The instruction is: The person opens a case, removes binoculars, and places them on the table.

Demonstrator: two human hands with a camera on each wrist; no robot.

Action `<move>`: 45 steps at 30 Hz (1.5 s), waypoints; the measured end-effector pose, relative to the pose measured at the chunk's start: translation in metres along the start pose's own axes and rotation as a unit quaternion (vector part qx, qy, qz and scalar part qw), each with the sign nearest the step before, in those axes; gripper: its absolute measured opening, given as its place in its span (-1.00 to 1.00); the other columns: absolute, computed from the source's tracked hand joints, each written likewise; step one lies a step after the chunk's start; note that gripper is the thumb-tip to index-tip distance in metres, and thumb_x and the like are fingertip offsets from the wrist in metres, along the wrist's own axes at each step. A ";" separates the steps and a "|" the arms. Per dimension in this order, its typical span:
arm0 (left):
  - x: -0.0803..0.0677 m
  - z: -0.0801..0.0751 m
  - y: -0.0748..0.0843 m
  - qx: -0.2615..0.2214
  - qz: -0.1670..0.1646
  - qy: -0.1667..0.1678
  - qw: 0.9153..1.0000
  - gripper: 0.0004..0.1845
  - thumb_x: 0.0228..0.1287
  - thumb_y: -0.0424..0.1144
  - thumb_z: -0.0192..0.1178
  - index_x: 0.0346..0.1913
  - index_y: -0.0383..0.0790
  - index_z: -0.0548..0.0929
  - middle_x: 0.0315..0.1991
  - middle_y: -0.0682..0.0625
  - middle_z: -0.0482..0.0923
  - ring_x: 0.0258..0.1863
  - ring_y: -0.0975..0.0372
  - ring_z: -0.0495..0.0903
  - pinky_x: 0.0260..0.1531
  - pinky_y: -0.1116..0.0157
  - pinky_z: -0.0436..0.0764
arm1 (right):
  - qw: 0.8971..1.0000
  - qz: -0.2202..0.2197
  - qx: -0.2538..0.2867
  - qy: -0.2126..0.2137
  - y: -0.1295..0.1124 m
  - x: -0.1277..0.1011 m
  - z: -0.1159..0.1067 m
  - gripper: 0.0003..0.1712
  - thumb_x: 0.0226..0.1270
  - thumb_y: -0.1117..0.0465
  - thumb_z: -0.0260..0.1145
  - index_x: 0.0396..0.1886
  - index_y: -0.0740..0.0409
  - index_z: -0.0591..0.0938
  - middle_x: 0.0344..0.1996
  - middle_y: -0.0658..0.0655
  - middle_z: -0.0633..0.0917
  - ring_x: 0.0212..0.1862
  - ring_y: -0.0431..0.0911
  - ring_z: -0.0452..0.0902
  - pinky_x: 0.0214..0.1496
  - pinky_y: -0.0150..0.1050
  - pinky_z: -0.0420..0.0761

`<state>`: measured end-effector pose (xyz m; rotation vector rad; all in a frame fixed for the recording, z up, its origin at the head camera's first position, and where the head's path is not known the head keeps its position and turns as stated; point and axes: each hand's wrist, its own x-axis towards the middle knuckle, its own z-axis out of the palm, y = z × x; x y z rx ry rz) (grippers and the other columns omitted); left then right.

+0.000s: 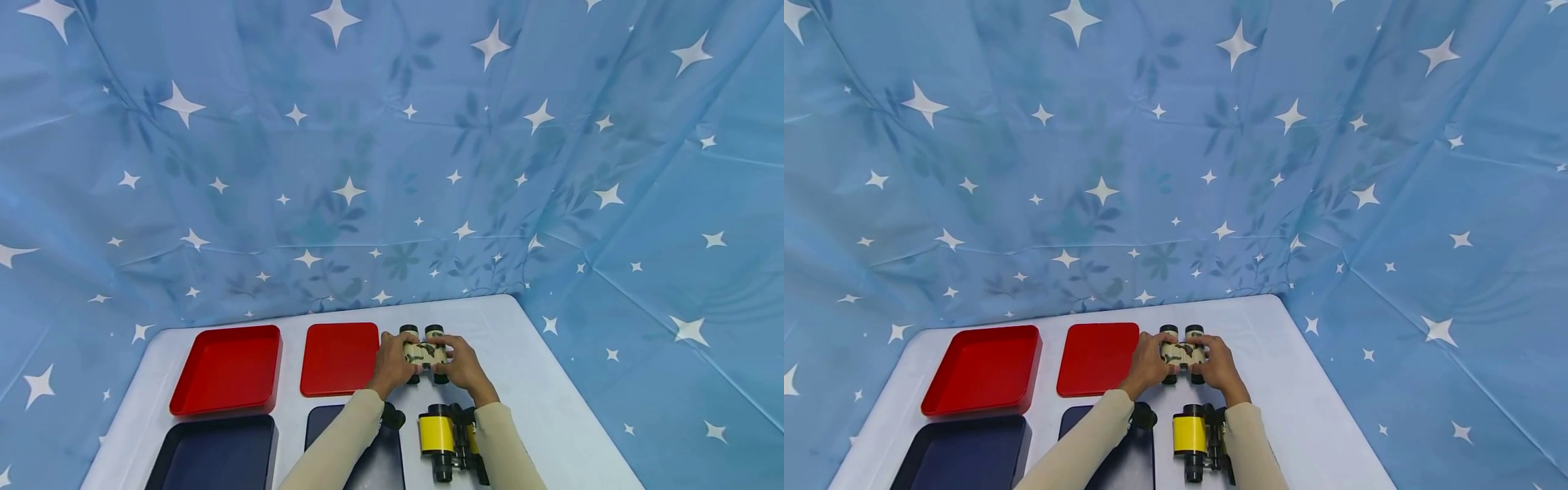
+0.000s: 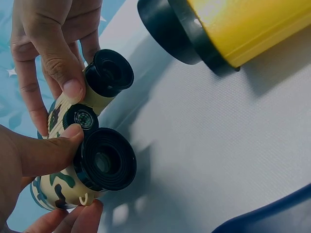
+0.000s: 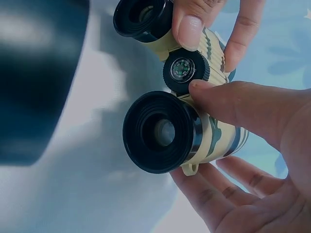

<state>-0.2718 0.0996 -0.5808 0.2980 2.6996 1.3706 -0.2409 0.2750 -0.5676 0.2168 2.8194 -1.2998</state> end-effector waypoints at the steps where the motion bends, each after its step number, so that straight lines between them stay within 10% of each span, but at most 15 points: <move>1: 0.000 0.001 -0.001 0.001 -0.001 0.000 1.000 -0.46 0.06 -0.28 0.67 0.12 0.05 0.73 0.07 -0.18 0.45 -0.12 0.07 0.51 -0.07 0.08 0.62 | 1.000 0.001 0.000 -0.001 0.001 0.000 0.000 -0.29 0.16 0.53 0.56 0.28 -0.07 0.72 0.44 0.34 0.49 0.26 0.35 0.61 0.07 0.09 0.79; 23: 0.001 0.007 -0.005 0.011 0.012 0.003 1.000 -0.47 0.06 -0.30 0.67 0.12 -0.02 0.74 0.04 -0.19 0.48 -0.11 0.08 0.50 -0.06 0.09 0.58 | 1.000 0.010 -0.014 -0.005 0.006 0.006 0.004 -0.33 0.17 0.53 0.56 0.25 -0.05 0.74 0.41 0.35 0.51 0.27 0.36 0.61 0.16 0.17 0.75; 45: -0.011 -0.015 -0.009 0.049 0.078 0.019 0.996 -0.42 0.36 -0.16 0.46 0.40 -0.17 0.60 0.11 -0.23 0.53 0.03 0.04 0.43 -0.08 0.09 0.56 | 0.989 -0.118 -0.077 0.056 -0.008 -0.011 0.004 -0.37 0.30 0.35 0.55 0.37 0.13 0.64 0.45 0.49 0.47 0.45 0.50 0.34 0.35 0.46 0.49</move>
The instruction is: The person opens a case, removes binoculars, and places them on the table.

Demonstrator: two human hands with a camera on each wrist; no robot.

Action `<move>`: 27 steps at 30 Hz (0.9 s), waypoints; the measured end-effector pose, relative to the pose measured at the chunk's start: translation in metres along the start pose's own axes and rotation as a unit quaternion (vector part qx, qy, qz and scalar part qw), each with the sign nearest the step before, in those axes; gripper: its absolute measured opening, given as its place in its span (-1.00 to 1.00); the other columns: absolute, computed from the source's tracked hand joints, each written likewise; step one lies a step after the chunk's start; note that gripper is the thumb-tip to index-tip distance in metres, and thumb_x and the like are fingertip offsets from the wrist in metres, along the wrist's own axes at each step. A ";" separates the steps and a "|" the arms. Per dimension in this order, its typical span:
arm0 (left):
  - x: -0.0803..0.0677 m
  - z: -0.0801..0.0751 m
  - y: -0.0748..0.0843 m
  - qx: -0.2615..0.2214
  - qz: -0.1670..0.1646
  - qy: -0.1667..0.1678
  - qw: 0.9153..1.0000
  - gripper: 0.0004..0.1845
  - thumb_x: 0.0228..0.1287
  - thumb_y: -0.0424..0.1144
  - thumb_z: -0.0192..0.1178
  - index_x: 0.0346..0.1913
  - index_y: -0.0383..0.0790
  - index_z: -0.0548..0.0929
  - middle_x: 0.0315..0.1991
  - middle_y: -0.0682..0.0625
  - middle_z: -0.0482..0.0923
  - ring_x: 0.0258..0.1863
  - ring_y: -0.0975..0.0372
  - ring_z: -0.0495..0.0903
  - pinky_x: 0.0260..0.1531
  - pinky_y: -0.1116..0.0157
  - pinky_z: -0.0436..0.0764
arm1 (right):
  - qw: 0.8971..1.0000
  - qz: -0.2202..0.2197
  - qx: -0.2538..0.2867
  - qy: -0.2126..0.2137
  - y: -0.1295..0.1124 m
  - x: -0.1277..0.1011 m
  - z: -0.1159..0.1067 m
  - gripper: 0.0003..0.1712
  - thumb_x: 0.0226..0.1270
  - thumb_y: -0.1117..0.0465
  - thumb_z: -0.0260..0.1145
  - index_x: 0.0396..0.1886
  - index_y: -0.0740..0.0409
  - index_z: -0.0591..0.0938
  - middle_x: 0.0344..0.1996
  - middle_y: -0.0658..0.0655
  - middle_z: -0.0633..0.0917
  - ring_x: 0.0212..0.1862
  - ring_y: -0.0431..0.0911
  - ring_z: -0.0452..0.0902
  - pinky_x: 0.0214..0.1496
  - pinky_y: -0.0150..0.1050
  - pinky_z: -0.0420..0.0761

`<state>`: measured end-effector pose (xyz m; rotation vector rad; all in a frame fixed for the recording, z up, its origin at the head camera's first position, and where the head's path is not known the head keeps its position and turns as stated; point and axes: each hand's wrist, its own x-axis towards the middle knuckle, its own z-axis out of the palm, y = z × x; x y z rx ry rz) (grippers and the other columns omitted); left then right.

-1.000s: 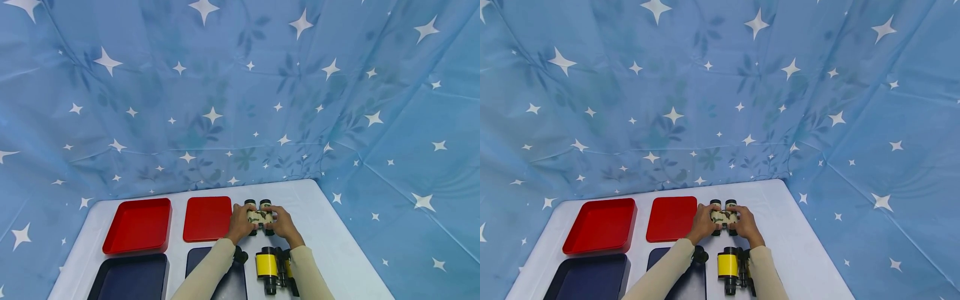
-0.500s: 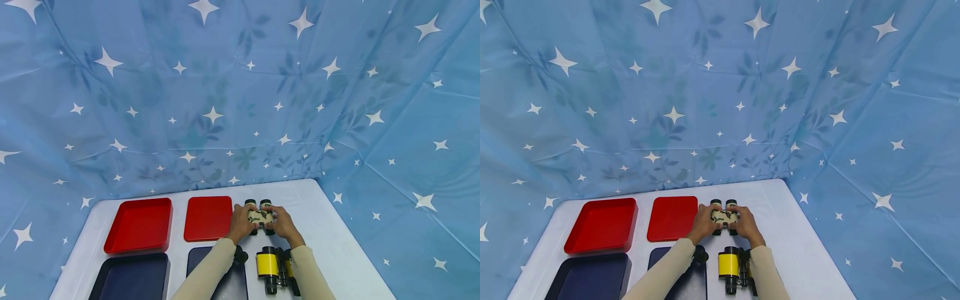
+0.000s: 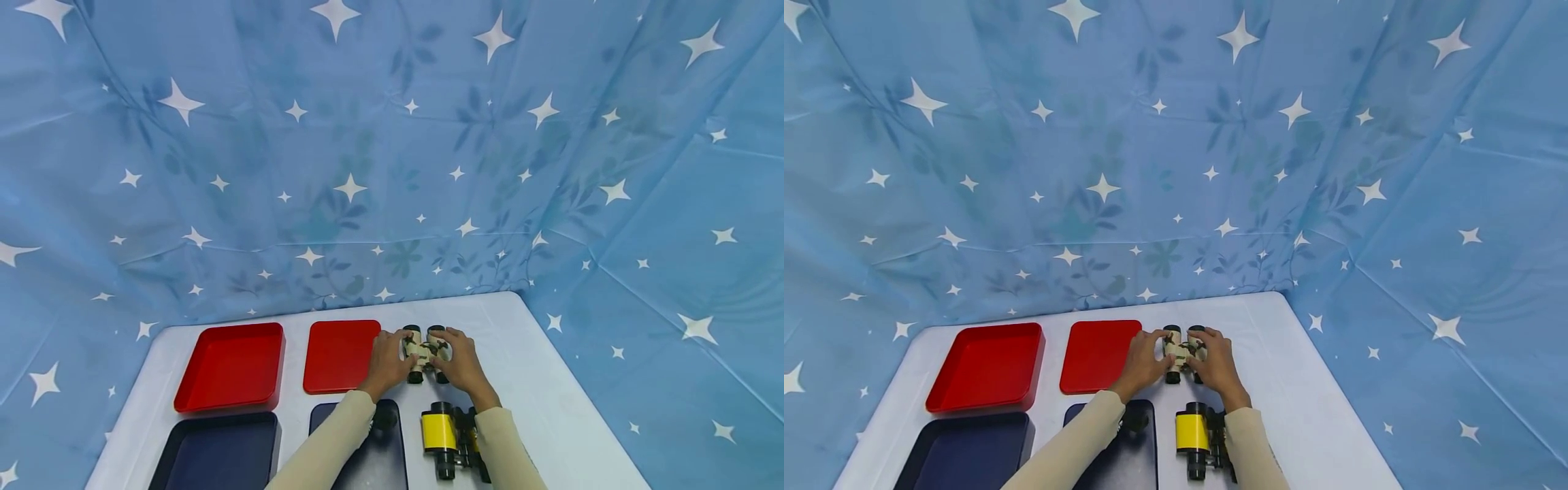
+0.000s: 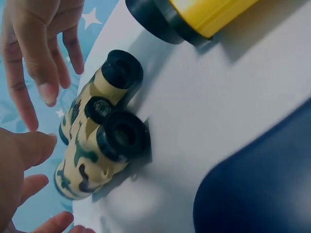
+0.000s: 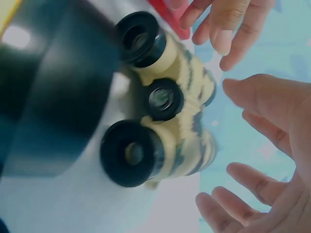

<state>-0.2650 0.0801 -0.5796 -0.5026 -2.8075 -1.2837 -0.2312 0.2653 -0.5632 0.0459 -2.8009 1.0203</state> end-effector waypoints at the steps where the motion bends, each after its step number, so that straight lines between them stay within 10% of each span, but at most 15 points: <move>1: -0.001 -0.003 -0.001 0.003 0.005 0.006 1.000 -0.43 0.37 -0.17 0.45 0.39 -0.18 0.60 0.11 -0.23 0.54 0.02 0.03 0.43 -0.09 0.09 0.54 | 1.000 -0.004 0.000 0.000 -0.002 0.000 -0.001 -0.37 0.31 0.34 0.54 0.38 0.12 0.64 0.46 0.50 0.45 0.45 0.51 0.33 0.33 0.46 0.50; 8: -0.008 -0.020 -0.012 0.058 0.040 0.034 0.997 -0.45 0.39 -0.16 0.42 0.39 -0.20 0.62 0.23 -0.28 0.55 0.16 -0.07 0.40 0.08 -0.01 0.51 | 1.000 -0.020 0.011 -0.005 -0.018 0.000 -0.001 -0.32 0.34 0.26 0.55 0.46 0.00 0.60 0.58 0.44 0.33 0.54 0.47 0.20 0.40 0.45 0.45; 27: -0.045 -0.069 -0.027 0.197 0.065 -0.021 0.978 -0.14 0.35 0.04 0.42 0.62 -0.15 0.36 0.72 -0.27 0.03 0.71 -0.30 -0.06 0.62 -0.30 0.11 | 0.995 -0.069 -0.064 -0.037 -0.060 -0.023 0.039 -0.12 0.42 -0.15 0.45 0.64 -0.04 0.39 0.63 0.41 0.27 0.65 0.52 -0.01 0.54 0.64 0.00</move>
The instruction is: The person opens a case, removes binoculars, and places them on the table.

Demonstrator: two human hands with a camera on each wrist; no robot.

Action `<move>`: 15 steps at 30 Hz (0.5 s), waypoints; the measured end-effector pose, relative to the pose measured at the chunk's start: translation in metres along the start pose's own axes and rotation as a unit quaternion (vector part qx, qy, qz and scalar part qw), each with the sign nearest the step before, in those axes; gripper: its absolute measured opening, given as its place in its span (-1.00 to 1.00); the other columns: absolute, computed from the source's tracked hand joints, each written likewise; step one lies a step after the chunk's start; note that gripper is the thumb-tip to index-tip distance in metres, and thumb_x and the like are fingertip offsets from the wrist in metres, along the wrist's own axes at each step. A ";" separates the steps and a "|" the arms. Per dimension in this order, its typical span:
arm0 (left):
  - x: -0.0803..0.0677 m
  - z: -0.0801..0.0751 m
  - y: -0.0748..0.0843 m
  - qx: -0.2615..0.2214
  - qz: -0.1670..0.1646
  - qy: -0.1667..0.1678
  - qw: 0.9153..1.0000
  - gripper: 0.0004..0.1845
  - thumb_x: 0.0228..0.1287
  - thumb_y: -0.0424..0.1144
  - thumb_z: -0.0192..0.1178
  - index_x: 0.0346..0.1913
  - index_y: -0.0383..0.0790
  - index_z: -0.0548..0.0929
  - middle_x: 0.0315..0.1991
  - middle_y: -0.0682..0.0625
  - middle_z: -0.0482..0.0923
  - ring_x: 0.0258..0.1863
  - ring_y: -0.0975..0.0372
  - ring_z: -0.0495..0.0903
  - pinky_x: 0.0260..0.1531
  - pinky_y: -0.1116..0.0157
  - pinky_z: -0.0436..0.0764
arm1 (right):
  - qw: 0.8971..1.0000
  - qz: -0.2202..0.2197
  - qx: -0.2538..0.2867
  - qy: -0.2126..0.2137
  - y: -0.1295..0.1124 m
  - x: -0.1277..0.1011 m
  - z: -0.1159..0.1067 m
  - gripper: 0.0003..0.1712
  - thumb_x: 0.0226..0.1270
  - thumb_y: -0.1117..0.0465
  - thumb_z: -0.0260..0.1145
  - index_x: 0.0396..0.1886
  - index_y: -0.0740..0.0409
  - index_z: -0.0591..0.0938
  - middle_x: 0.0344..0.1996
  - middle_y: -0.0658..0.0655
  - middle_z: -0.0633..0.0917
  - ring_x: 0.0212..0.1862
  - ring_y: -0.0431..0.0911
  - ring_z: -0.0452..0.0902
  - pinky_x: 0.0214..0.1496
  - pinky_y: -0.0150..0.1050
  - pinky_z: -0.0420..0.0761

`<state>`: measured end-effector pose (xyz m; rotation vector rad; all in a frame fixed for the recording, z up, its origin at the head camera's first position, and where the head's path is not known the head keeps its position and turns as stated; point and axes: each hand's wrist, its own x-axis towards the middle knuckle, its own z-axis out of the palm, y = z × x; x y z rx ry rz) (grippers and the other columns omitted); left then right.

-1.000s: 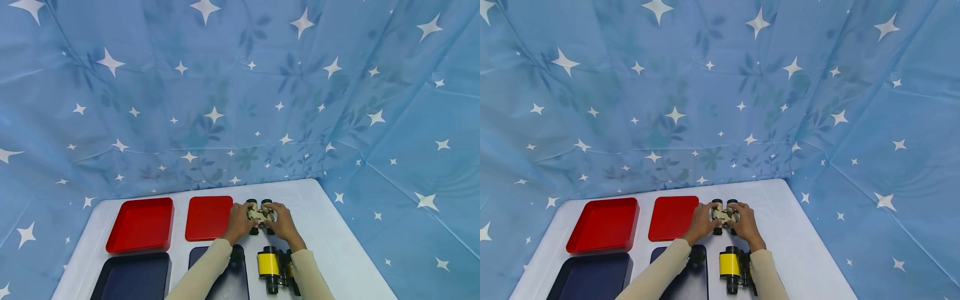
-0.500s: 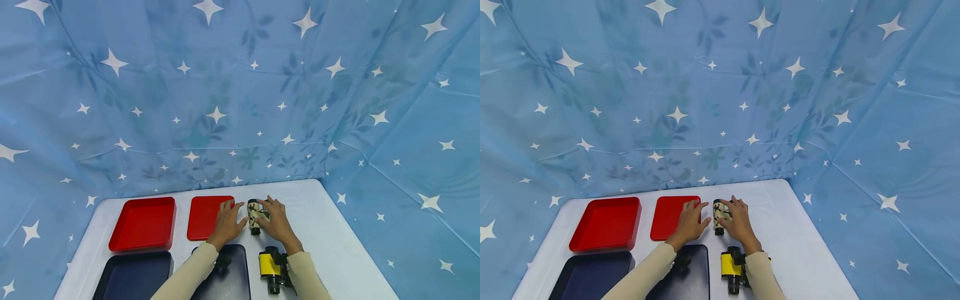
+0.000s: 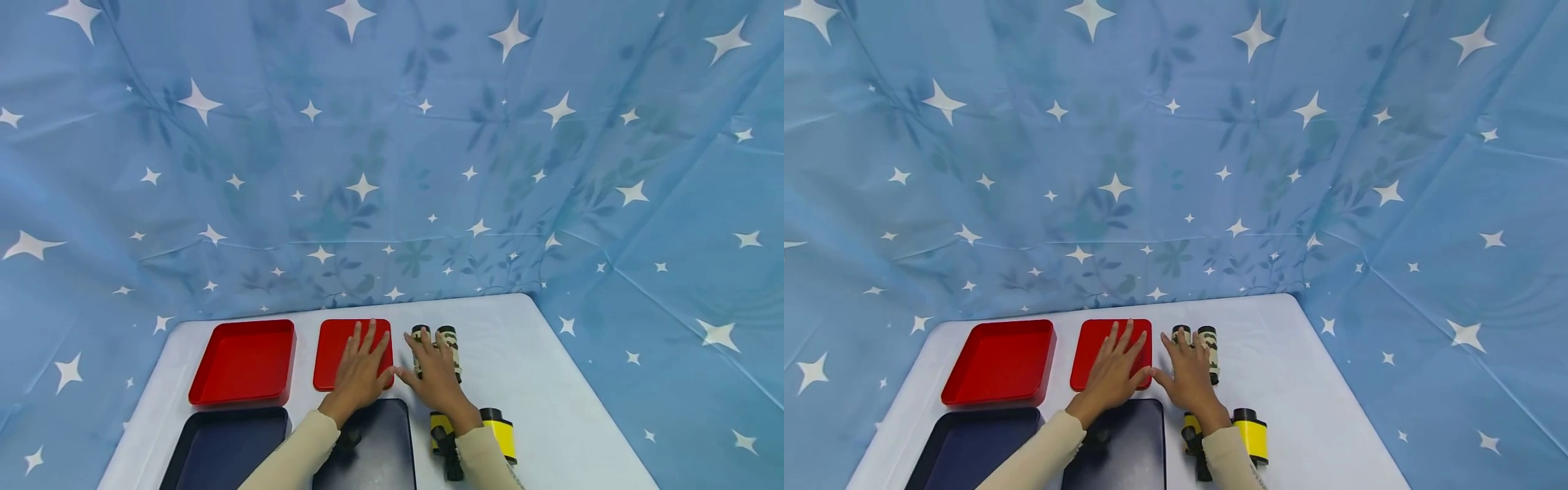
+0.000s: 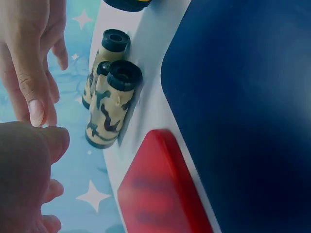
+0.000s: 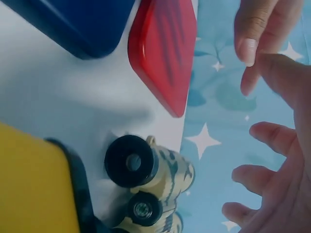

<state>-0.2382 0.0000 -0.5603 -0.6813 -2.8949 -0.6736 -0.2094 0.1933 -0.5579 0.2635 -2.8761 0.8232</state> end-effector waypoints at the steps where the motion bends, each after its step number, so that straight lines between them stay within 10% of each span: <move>1: -0.002 -0.001 0.000 0.004 -0.001 0.003 1.000 -0.13 0.34 0.04 0.43 0.62 -0.15 0.37 0.72 -0.27 0.04 0.70 -0.31 -0.06 0.62 -0.31 0.10 | 1.000 -0.001 -0.005 -0.002 -0.002 -0.001 0.000 -0.11 0.42 -0.17 0.44 0.64 -0.03 0.38 0.63 0.41 0.27 0.66 0.53 -0.03 0.53 0.64 -0.01; 15: -0.032 -0.017 -0.004 0.031 -0.038 -0.035 0.998 -0.12 0.44 0.17 0.28 0.64 -0.24 0.30 0.70 -0.38 0.00 0.68 -0.40 -0.08 0.59 -0.41 0.00 | 0.998 0.004 -0.051 -0.047 -0.025 -0.014 0.003 -0.22 0.59 -0.30 0.13 0.65 -0.09 0.37 0.69 0.35 0.16 0.69 0.52 -0.16 0.52 0.69 -0.16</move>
